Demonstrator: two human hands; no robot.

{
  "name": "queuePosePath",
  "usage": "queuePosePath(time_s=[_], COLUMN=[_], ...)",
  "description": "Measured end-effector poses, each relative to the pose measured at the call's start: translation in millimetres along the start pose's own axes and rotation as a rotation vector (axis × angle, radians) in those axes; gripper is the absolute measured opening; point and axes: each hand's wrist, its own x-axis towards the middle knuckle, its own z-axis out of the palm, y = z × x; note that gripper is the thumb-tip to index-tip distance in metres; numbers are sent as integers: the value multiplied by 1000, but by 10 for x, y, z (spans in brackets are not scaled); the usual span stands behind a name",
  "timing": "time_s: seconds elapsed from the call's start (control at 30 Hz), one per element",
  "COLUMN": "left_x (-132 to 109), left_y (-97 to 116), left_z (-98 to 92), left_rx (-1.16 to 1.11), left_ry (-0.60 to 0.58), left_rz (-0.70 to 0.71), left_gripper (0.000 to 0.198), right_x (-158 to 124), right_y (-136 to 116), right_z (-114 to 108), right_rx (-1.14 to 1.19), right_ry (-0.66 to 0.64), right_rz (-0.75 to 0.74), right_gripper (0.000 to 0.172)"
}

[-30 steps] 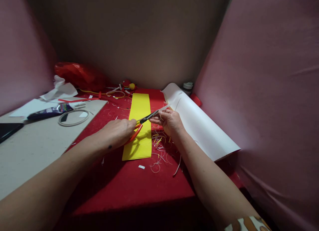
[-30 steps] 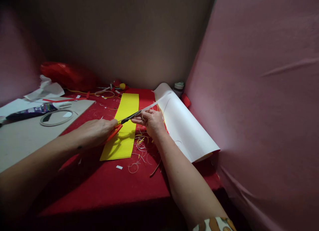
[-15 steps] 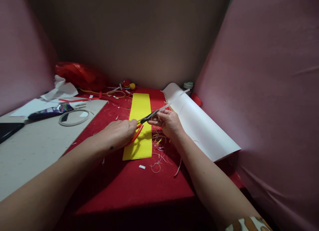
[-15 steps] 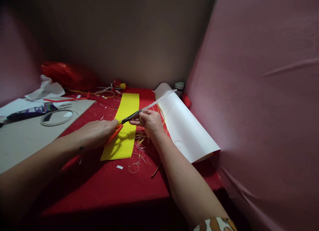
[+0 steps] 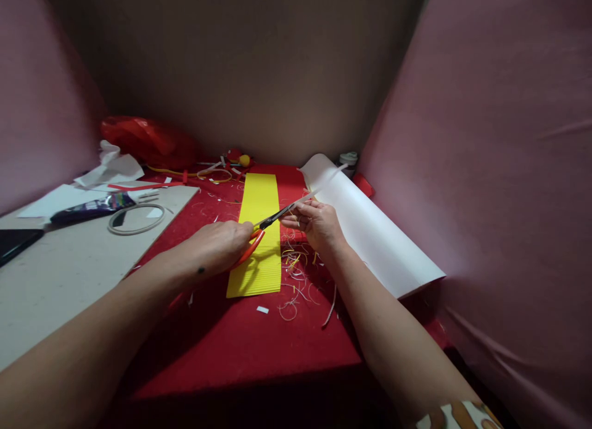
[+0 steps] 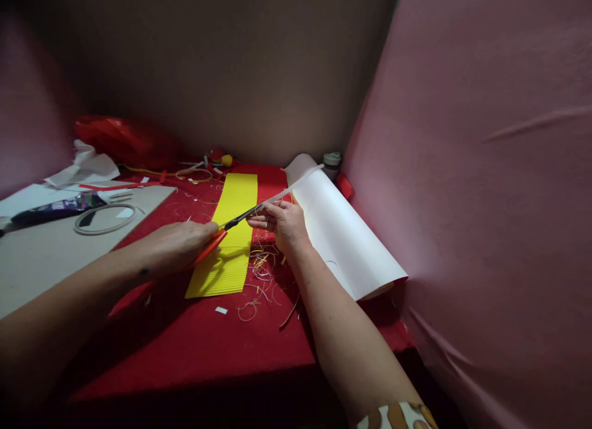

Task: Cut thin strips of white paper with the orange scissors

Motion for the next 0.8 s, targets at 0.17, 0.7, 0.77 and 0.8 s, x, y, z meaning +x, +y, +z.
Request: queuePosePath(time_s=[0.17, 0.7, 0.77, 0.8], left_x=[11, 18, 31, 36], left_y=[2, 4, 0, 1], left_z=[48, 44, 55, 62], left_rx=[-68, 3, -13, -35], left_ry=[7, 23, 16, 12], left_rz=[-39, -6, -8, -13], left_gripper=[42, 32, 31, 32], right_x=[-8, -22, -25, -30], right_y=[49, 73, 74, 76], right_z=[30, 46, 51, 58], right_rx=[18, 1, 0, -1], right_ry=[-38, -48, -41, -46], right_rz=[19, 15, 13, 14], right_gripper=[6, 7, 6, 5])
